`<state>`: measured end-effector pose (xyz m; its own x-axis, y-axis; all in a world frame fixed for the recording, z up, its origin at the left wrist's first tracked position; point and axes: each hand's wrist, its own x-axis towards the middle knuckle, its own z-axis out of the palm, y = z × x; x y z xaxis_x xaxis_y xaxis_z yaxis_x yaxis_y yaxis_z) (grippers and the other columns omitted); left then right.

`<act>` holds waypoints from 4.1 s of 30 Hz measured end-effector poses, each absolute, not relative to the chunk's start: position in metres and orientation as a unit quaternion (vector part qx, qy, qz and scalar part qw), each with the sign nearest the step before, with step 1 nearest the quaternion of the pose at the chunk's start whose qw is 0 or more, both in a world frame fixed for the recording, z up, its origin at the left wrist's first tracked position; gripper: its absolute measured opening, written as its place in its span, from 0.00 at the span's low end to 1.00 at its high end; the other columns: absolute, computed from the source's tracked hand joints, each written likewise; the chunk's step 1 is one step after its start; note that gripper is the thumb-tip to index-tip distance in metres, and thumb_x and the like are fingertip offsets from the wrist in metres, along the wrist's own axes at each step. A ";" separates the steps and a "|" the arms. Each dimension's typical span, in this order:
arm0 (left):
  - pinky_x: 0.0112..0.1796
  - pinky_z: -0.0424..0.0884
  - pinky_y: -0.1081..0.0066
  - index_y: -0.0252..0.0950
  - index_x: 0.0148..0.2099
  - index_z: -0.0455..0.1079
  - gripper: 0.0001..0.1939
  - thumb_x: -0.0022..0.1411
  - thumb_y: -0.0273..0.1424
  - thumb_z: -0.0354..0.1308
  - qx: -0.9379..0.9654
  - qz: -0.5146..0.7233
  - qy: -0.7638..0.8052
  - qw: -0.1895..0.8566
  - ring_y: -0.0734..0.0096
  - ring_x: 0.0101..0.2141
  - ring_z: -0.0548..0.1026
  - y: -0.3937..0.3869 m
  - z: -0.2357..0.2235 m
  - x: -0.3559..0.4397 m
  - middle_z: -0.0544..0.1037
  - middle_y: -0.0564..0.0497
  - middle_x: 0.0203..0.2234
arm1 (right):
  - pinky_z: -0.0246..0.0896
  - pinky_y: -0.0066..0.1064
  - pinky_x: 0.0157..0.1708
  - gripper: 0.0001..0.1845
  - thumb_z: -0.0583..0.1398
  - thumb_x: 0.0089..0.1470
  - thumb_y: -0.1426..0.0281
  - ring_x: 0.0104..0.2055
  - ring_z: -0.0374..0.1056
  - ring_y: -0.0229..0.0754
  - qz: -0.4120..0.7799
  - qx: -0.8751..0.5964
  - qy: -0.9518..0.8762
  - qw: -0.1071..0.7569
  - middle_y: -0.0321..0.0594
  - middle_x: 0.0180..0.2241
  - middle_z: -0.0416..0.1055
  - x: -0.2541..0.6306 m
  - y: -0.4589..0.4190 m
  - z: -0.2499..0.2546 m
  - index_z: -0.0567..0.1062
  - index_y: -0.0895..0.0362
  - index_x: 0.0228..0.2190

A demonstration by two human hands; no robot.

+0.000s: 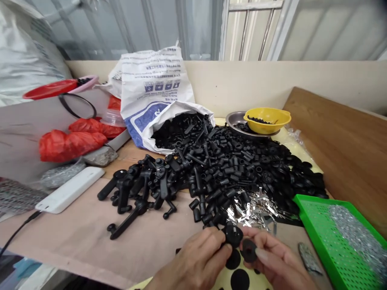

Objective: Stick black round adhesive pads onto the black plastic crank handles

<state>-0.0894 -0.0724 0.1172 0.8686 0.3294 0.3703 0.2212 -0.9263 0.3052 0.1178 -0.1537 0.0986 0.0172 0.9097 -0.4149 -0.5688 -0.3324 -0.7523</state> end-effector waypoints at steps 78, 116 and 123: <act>0.40 0.65 0.77 0.40 0.48 0.70 0.14 0.62 0.24 0.51 0.808 0.147 0.306 0.481 0.70 0.40 0.75 -0.090 0.118 -0.066 0.78 0.53 0.41 | 0.59 0.26 0.30 0.09 0.60 0.49 0.69 0.32 0.63 0.40 0.492 -0.596 -0.427 0.470 0.36 0.31 0.67 0.115 -0.164 0.091 0.67 0.54 0.21; 0.28 0.65 0.76 0.37 0.45 0.72 0.12 0.63 0.34 0.51 0.720 0.113 0.377 0.572 0.72 0.26 0.71 -0.105 0.113 -0.061 0.74 0.55 0.24 | 0.54 0.26 0.25 0.18 0.67 0.44 0.57 0.23 0.63 0.35 0.585 -0.574 -0.306 0.485 0.34 0.21 0.69 0.105 -0.179 0.094 0.70 0.57 0.21; 0.21 0.53 0.78 0.35 0.33 0.70 0.05 0.54 0.32 0.59 0.684 0.142 0.403 0.591 0.77 0.20 0.59 -0.107 0.105 -0.049 0.61 0.60 0.15 | 0.53 0.26 0.25 0.19 0.67 0.44 0.56 0.23 0.61 0.36 0.588 -0.571 -0.304 0.486 0.33 0.19 0.68 0.105 -0.183 0.100 0.68 0.57 0.19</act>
